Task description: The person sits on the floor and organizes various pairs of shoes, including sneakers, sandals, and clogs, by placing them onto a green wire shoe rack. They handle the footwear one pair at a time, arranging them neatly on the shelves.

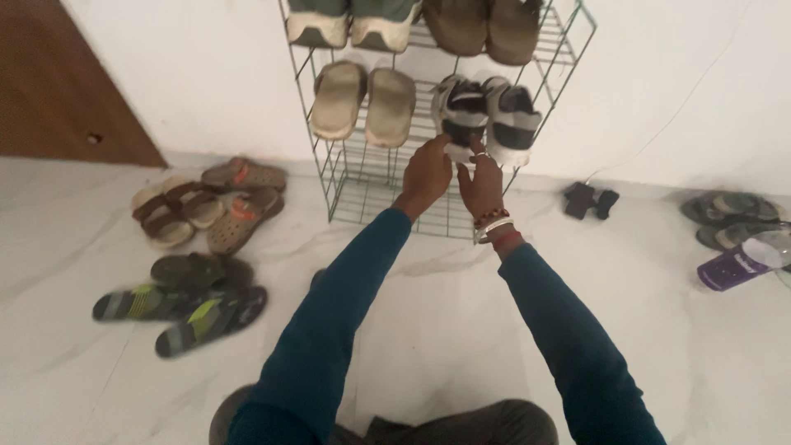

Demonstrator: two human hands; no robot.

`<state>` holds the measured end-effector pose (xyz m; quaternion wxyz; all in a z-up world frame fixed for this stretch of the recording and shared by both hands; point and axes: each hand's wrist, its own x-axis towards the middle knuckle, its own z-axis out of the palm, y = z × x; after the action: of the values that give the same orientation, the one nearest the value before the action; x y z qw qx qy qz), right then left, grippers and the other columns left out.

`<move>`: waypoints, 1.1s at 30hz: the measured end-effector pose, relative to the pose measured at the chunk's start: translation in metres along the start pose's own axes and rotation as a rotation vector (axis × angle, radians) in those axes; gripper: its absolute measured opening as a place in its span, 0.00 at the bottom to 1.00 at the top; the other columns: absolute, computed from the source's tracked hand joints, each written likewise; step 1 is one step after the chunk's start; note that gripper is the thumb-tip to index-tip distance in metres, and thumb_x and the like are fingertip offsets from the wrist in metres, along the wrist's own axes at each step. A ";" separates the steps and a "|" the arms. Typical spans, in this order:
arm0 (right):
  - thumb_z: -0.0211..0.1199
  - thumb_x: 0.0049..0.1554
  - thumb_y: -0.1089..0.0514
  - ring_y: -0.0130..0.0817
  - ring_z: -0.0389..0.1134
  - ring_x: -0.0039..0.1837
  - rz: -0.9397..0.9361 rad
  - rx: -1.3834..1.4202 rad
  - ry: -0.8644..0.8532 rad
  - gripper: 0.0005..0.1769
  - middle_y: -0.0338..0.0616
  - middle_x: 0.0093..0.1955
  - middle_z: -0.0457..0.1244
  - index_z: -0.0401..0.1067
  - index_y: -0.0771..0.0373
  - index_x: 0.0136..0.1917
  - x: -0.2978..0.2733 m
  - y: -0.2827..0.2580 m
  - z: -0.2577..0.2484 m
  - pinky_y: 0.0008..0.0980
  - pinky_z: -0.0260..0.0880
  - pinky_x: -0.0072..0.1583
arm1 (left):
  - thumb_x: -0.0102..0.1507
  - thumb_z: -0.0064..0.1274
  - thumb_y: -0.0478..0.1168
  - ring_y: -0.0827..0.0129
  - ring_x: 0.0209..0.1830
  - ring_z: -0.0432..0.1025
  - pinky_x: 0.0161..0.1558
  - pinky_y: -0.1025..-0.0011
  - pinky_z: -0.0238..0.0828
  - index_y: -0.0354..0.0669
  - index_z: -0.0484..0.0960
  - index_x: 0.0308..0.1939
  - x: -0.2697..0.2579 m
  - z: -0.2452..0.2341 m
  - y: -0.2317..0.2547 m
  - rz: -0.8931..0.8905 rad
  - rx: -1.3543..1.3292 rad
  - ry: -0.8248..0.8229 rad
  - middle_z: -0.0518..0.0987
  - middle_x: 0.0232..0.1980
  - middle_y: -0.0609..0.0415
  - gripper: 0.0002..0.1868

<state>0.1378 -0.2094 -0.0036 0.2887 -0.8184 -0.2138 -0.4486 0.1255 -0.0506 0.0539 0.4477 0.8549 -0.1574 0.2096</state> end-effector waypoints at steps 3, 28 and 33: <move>0.68 0.60 0.63 0.52 0.72 0.57 0.221 0.029 -0.107 0.26 0.56 0.61 0.68 0.67 0.67 0.70 -0.014 -0.033 -0.007 0.40 0.76 0.54 | 0.65 0.46 0.34 0.45 0.59 0.73 0.57 0.51 0.70 0.42 0.75 0.63 -0.033 -0.009 -0.007 0.069 -0.001 0.033 0.78 0.60 0.42 0.21; 0.67 0.62 0.60 0.39 0.73 0.64 0.554 0.435 -0.280 0.27 0.52 0.64 0.70 0.67 0.67 0.72 -0.175 -0.113 0.046 0.35 0.73 0.63 | 0.65 0.48 0.32 0.47 0.56 0.74 0.56 0.54 0.72 0.46 0.76 0.63 -0.205 -0.107 -0.152 -0.032 0.120 0.038 0.79 0.62 0.45 0.21; 0.67 0.60 0.59 0.40 0.74 0.60 0.569 0.346 -0.361 0.26 0.52 0.61 0.71 0.69 0.67 0.70 -0.197 -0.136 0.068 0.35 0.73 0.60 | 0.65 0.48 0.34 0.48 0.56 0.74 0.56 0.55 0.71 0.47 0.77 0.61 -0.229 -0.116 -0.175 -0.119 0.146 0.020 0.79 0.61 0.48 0.19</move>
<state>-0.0032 -0.0809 -0.1641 0.4933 -0.8501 -0.0981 -0.1563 -0.0173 0.1611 -0.1238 0.3975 0.8910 -0.0862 0.2018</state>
